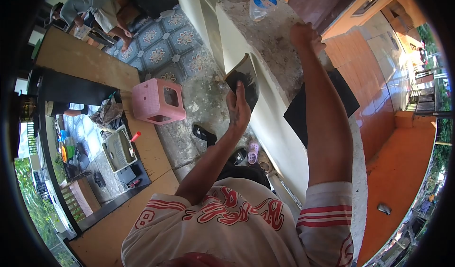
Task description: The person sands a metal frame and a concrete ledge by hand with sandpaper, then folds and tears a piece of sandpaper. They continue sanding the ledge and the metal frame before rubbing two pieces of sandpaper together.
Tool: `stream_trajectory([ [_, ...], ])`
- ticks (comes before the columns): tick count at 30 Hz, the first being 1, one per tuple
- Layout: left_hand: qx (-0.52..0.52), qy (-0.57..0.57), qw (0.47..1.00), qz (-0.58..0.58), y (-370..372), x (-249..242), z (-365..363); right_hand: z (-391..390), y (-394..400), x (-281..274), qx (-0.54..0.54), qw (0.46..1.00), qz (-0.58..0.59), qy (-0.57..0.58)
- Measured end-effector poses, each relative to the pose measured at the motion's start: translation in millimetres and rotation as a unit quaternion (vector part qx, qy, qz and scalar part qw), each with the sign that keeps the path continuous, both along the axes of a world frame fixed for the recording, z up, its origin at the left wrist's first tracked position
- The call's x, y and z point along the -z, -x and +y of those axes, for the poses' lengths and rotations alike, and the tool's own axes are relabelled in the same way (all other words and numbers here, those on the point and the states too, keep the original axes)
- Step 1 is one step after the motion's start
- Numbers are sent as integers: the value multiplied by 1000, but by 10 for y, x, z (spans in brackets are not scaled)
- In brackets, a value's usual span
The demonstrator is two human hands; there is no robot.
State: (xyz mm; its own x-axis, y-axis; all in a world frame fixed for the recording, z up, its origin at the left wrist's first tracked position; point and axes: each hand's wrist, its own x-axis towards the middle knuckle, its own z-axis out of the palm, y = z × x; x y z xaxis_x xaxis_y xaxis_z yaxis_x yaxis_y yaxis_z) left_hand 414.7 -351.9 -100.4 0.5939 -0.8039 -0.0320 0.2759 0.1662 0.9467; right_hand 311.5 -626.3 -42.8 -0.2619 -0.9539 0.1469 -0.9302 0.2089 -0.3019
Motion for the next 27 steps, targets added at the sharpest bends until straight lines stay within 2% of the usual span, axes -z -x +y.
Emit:
stream_trajectory([
  [2, 34, -33, 999, -25, -33, -116, 18, 205, -82, -275, 5, 997, -9, -72],
  [3, 66, -66, 994, -49, -52, -159, 17, 177, -68, -250, 6, 998, -11, -69],
  [7, 56, 12, 996, -66, 64, -187, -62, 144, -48, -193, 10, 997, 6, -73],
  [8, 82, 7, 994, -70, 72, -199, -45, 144, -66, -209, 8, 997, 8, -80],
  [10, 55, 20, 985, -159, 142, -126, -99, 183, -93, -257, 7, 998, 5, -70],
  [11, 58, 21, 985, -159, 172, -72, -115, 211, -80, -265, 7, 998, 8, -67],
  [13, 9, 58, 958, -281, 223, -12, -132, 230, -66, -266, 6, 998, 4, -70],
  [16, 0, 63, 941, -332, 230, 14, -158, 179, -78, -228, 6, 998, 6, -65],
  [21, 80, 85, 957, -265, 231, -89, -239, 88, -55, -125, 15, 998, 19, -64],
  [24, 50, 143, 949, -277, 14, -11, -508, 69, -30, -95, 8, 998, 9, -60],
  [27, 66, 155, 955, -246, -93, -10, -542, -23, 0, 5, 6, 998, 10, -56],
])
